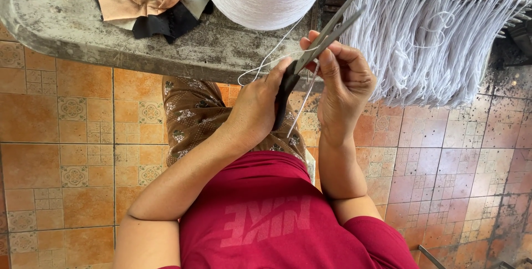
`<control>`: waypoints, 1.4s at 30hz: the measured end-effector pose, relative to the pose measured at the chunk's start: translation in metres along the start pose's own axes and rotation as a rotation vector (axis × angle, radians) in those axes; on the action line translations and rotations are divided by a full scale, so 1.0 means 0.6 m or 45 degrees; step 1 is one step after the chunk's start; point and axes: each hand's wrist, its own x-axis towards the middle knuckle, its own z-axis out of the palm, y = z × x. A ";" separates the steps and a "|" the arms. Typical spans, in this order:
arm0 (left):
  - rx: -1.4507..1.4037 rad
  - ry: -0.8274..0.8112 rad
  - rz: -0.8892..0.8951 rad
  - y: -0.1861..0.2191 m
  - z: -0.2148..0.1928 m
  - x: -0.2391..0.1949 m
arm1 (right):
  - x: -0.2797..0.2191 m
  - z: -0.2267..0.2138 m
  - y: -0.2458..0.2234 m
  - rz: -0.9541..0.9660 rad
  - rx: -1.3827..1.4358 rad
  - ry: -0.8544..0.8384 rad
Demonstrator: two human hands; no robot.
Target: The person sits on the floor and repeatedly ties knots in a white string using both hands. After forming a knot, they pull it tight and then use scissors to cut the string. This process is repeated multiple times.
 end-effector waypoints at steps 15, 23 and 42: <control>0.014 0.042 -0.007 0.007 -0.003 -0.010 | 0.000 -0.001 0.004 -0.107 -0.035 -0.063; -0.038 0.024 0.014 0.005 0.004 -0.008 | -0.003 -0.001 0.006 -0.127 -0.020 -0.078; -0.547 0.963 -0.152 -0.053 -0.148 -0.012 | 0.007 -0.017 -0.001 0.189 0.068 -0.134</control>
